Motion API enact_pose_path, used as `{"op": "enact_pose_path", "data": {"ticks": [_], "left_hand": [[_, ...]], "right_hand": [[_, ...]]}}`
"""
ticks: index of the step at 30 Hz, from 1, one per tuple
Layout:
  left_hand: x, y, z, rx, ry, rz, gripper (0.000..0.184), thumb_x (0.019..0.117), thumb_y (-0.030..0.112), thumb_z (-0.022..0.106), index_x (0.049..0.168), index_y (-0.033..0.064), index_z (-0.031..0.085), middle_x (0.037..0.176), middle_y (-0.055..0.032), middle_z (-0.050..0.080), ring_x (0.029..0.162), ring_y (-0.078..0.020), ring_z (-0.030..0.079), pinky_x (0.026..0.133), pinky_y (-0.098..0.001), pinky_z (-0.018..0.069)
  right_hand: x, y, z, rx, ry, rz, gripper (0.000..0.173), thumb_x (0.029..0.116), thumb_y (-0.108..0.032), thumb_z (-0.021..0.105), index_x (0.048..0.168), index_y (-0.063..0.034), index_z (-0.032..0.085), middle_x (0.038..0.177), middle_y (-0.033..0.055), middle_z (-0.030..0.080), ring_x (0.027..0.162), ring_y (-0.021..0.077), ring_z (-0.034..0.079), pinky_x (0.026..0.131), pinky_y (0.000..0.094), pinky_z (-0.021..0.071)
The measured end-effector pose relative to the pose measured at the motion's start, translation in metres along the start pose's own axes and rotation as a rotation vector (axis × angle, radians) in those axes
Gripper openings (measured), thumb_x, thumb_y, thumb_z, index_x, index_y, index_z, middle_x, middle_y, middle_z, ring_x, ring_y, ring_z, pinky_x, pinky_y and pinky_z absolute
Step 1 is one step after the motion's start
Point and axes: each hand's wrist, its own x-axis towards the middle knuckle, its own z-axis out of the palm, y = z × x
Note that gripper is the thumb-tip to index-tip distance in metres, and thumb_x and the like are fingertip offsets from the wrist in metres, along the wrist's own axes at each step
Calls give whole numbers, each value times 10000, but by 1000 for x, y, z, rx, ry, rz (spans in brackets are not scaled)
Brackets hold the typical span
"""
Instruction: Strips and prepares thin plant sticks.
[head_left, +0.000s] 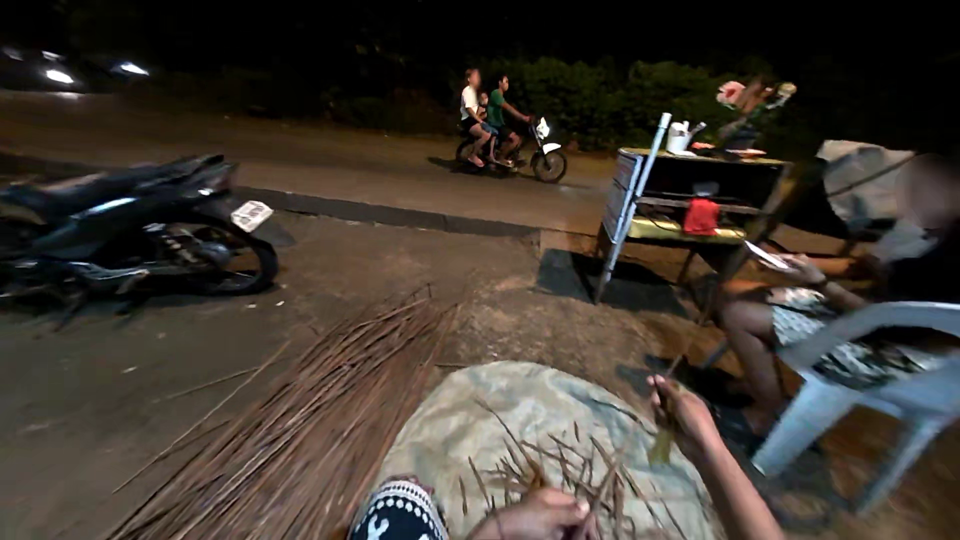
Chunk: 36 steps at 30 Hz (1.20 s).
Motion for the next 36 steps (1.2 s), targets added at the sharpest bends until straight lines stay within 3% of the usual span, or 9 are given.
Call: {"op": "enact_pose_path", "data": {"ticks": [5, 9, 14, 17, 19, 22, 25, 32, 36], "left_hand": [[19, 18, -11, -65, 244, 33, 302, 1137, 260, 326, 1101, 59, 549, 729, 39, 555, 591, -63, 567, 608, -230, 537], [32, 12, -29, -124, 467, 2, 329, 1143, 235, 298, 1093, 13, 537, 654, 30, 481, 485, -33, 467, 467, -162, 421], [23, 5, -29, -117, 524, -48, 333, 1140, 185, 297, 1111, -18, 560, 613, 36, 472, 479, -47, 479, 482, -185, 451], [16, 5, -28, 216, 314, -149, 426, 1118, 172, 389, 1515, 19, 375, 927, -101, 569, 695, -162, 553, 670, -320, 506], [13, 5, -23, 411, 215, -230, 516, 1104, 117, 382, 1589, 15, 239, 1133, -197, 604, 834, -234, 637, 796, -393, 555], [11, 5, -18, 363, 314, -164, 397, 1113, 110, 364, 1484, -16, 430, 978, -109, 593, 759, -146, 605, 740, -312, 540], [14, 11, -24, 252, 360, -55, 317, 1106, 159, 431, 1294, -10, 622, 920, -18, 598, 720, -46, 531, 697, -226, 479], [10, 12, -19, 295, 413, -13, 419, 1133, 230, 330, 977, -15, 632, 773, 4, 552, 640, -46, 521, 636, -223, 476], [14, 16, -19, 56, 513, -41, 495, 1147, 273, 234, 847, 37, 549, 593, 37, 469, 456, -44, 452, 460, -190, 427]], "right_hand": [[-27, 25, 32, -215, -24, -115, 357, 1115, -128, 332, 1129, 54, 638, 625, -10, 576, 460, 43, 466, 444, 209, 404], [-57, 53, 64, -1100, -529, -221, 309, 1020, -93, 518, 1286, -10, 651, 1027, 245, 703, 946, 409, 685, 869, 598, 517], [-78, 63, 89, -1438, -745, -139, 308, 1056, -145, 484, 1313, -20, 598, 1145, 262, 688, 1070, 465, 669, 900, 639, 498], [-66, 63, 81, -1420, -665, -26, 337, 1065, -152, 474, 1372, -44, 561, 1180, 268, 672, 1116, 461, 653, 927, 634, 494], [-54, 67, 70, -1258, -610, 10, 329, 1055, -141, 482, 1345, -28, 590, 1126, 258, 681, 1056, 427, 668, 917, 605, 501], [-52, 82, 59, -630, -541, 29, 311, 1080, -111, 382, 1189, 12, 646, 746, 32, 588, 594, 113, 524, 585, 285, 460], [-57, 82, 67, -65, -458, 191, 302, 1101, -152, 385, 1088, 11, 638, 599, -58, 545, 445, -3, 426, 435, 168, 365], [-38, 61, 59, -261, -335, 34, 287, 1107, -133, 387, 1031, 10, 625, 596, -57, 529, 449, 0, 418, 441, 172, 356], [-61, 65, 63, -911, -584, -241, 307, 1020, -81, 474, 1240, 50, 642, 969, 229, 684, 877, 356, 671, 832, 533, 523]]}}
